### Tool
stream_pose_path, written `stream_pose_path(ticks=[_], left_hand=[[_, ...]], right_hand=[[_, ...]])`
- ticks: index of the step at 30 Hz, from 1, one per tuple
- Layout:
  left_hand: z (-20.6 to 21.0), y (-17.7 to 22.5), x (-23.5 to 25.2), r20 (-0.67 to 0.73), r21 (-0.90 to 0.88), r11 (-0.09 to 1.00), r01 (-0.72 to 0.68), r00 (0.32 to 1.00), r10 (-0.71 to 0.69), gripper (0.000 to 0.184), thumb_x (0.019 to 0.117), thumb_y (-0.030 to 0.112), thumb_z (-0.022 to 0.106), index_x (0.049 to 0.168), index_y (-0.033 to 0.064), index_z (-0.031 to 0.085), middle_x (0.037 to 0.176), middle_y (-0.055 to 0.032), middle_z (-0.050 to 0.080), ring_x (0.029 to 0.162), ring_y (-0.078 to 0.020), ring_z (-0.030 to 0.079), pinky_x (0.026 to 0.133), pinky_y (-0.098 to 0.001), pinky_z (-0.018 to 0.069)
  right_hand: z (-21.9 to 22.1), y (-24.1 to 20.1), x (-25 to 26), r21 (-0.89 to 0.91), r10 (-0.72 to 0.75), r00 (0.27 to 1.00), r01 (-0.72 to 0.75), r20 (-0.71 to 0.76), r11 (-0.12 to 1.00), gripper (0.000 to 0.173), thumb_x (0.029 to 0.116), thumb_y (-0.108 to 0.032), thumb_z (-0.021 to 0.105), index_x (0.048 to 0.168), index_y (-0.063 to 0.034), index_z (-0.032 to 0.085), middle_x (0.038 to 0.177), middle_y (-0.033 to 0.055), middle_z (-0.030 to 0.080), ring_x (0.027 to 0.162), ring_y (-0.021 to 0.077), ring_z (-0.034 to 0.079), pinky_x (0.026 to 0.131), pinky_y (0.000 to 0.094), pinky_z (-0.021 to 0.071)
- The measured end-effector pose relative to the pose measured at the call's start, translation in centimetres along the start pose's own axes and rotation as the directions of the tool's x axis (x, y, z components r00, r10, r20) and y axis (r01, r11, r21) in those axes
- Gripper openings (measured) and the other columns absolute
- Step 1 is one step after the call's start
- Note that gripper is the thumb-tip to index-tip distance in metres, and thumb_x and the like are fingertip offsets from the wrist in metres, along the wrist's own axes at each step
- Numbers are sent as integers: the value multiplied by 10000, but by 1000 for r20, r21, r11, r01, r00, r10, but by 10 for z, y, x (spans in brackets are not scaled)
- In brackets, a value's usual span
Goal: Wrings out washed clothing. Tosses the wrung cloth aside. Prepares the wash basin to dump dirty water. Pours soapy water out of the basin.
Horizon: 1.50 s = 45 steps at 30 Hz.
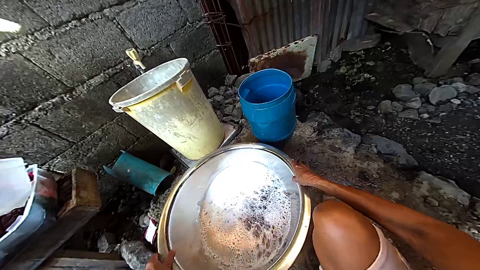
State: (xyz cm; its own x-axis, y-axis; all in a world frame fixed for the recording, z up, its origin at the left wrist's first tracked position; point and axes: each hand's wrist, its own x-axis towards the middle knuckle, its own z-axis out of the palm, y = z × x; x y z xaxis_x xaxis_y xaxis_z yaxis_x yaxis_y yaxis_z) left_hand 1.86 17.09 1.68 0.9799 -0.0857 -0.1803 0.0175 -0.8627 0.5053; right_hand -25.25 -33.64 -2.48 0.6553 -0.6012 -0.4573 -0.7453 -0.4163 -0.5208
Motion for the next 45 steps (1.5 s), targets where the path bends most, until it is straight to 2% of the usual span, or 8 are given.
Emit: stream_pose_path(ticks=[8, 11, 16, 19, 26, 32, 39, 45], left_hand=[[-73, 131, 25, -35, 192, 978, -81, 995, 90, 427, 992, 322, 676, 1127, -82, 665, 1057, -333, 662, 991, -473, 654, 875, -678, 493], [-80, 172, 27, -56, 240, 968, -73, 994, 89, 415, 1037, 308, 585, 1124, -93, 650, 1093, -343, 648, 1027, -478, 641, 887, -669, 483], [-80, 209, 32, -91, 200, 978, -53, 993, 73, 377, 1048, 297, 519, 1129, -50, 641, 983, -250, 643, 824, -336, 633, 756, -544, 512], [-79, 209, 38, -103, 181, 983, -31, 993, 50, 365, 1038, 296, 524, 1137, -36, 640, 977, -230, 632, 792, -305, 611, 731, -521, 505], [-71, 156, 38, -108, 140, 989, -42, 993, 57, 368, 1042, 289, 521, 1128, -37, 668, 968, -268, 640, 805, -363, 604, 721, -584, 480], [-65, 125, 31, -109, 75, 996, -53, 992, 61, 367, 1051, 279, 533, 1123, -52, 674, 1020, -295, 660, 926, -409, 637, 819, -638, 482], [-69, 143, 26, -109, 95, 994, -48, 992, 58, 351, 1052, 265, 525, 1107, -52, 663, 1010, -274, 649, 906, -372, 625, 812, -600, 478], [-74, 188, 18, -123, 107, 993, -46, 991, 59, 355, 1043, 268, 540, 1132, -50, 670, 1106, -311, 652, 1043, -442, 634, 897, -654, 472]], right_hand=[[-27, 2, 24, 157, 1, 999, 7, -53, 988, 604, 943, -212, 734, 1415, 91, 511, 1404, 322, 540, 1349, 450, 500, 1120, 604, 388], [-32, 6, 36, 148, 34, 998, -25, -59, 989, 529, 959, -229, 705, 1358, 86, 560, 1377, 314, 560, 1332, 446, 517, 1100, 606, 404], [-34, 16, 43, 173, 40, 997, -29, -61, 984, 503, 968, -244, 689, 1336, 83, 582, 1370, 311, 568, 1327, 434, 522, 1100, 605, 400], [-32, 16, 43, 191, 40, 997, -26, -70, 981, 472, 967, -255, 687, 1292, 79, 607, 1340, 308, 585, 1300, 439, 538, 1078, 613, 412], [-22, 10, 19, 126, -3, 1000, 7, -28, 992, 570, 1011, -279, 633, 1442, 69, 498, 1429, 303, 537, 1378, 439, 483, 1141, 588, 375], [-21, 3, 12, 58, -26, 1000, 25, 9, 998, 608, 1021, -283, 618, 1482, 70, 437, 1423, 307, 538, 1372, 434, 495, 1140, 575, 382], [-16, 9, 16, 34, -41, 999, 41, 7, 999, 571, 1026, -269, 615, 1446, 87, 463, 1407, 313, 546, 1359, 435, 506, 1135, 574, 384], [-19, 27, 35, 110, -46, 999, 46, -4, 993, 538, 1014, -263, 638, 1413, 80, 528, 1383, 320, 563, 1337, 447, 518, 1119, 605, 389]])
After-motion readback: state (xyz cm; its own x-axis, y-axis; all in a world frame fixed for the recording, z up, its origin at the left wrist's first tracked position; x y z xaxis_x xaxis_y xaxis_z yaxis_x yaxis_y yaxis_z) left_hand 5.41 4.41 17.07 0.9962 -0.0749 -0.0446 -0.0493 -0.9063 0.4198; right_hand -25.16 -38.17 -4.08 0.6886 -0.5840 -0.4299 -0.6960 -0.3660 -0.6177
